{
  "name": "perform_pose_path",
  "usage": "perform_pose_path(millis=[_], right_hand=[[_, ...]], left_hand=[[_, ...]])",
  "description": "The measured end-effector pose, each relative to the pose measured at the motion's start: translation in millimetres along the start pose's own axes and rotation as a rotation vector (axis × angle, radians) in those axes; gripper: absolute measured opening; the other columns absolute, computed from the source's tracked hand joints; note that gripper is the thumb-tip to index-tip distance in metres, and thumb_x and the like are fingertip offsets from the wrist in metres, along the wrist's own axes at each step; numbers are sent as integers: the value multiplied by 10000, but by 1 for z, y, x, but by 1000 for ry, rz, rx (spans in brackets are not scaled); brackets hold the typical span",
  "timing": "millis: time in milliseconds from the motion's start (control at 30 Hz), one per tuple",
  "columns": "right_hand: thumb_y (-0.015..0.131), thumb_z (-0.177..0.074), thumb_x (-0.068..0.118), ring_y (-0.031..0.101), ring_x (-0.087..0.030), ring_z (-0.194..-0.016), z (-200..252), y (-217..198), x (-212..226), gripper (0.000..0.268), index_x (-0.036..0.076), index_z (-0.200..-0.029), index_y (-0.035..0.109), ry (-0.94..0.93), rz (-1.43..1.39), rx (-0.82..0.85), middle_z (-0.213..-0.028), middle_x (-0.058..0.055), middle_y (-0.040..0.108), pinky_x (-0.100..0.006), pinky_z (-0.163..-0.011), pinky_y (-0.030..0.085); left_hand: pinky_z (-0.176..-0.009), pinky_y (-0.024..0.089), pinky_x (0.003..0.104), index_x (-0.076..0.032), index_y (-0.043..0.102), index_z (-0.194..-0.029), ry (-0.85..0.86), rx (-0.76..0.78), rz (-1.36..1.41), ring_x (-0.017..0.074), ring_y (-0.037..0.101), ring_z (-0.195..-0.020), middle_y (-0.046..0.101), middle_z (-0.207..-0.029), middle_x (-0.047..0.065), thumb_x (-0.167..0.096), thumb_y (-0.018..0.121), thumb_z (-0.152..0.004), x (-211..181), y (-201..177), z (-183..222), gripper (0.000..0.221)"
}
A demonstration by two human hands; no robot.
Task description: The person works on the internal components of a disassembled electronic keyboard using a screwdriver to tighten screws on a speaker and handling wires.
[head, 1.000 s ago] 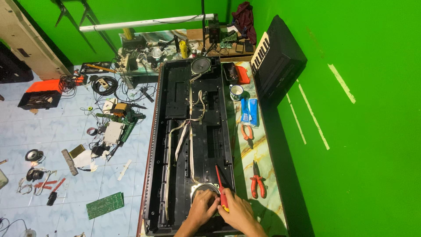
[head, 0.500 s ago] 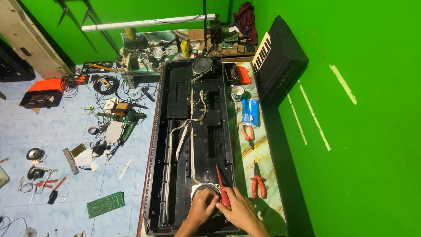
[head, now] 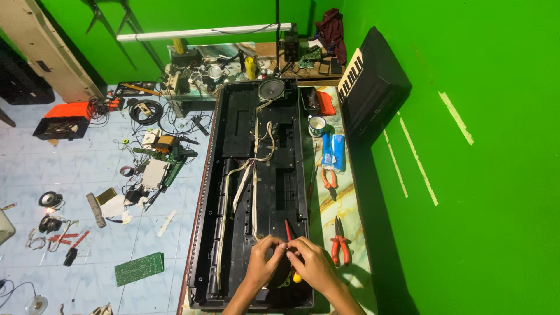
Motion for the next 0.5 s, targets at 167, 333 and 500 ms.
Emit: perform_pose_path(millis=[167, 333, 500], right_hand=[[735, -852, 76, 753, -237, -734, 1, -8, -3, 158, 0, -972, 667, -102, 30, -123, -903, -110, 717, -337, -645, 596], [756, -817, 79, 725, -239, -684, 2, -16, 0, 153, 27, -932, 670, -190, 156, -134, -870, -88, 721, -361, -643, 553], [745, -823, 99, 702, -248, -658, -5, -14, 14, 122, 55, -908, 671, -235, 216, -37, -841, -62, 709, -376, -632, 527]], left_hand=[[-671, 509, 322, 28, 717, -885, -56, 11, 105, 205, 661, -707, 700, -759, 105, -142, 704, -917, -10, 11, 1, 174], [-650, 507, 327, 33, 704, -858, -25, -30, 57, 208, 669, -689, 693, -744, 116, -150, 713, -915, -18, 15, 3, 192], [-630, 497, 339, 30, 676, -818, -77, -84, 10, 223, 681, -678, 695, -733, 124, -152, 717, -897, -19, 6, 10, 203]])
Point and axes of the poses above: each hand's wrist, its own z-axis away from the middle knuckle, its own y-axis out of the palm, x = y × z, the point moved 5 cm from there along -z, towards the middle knuckle
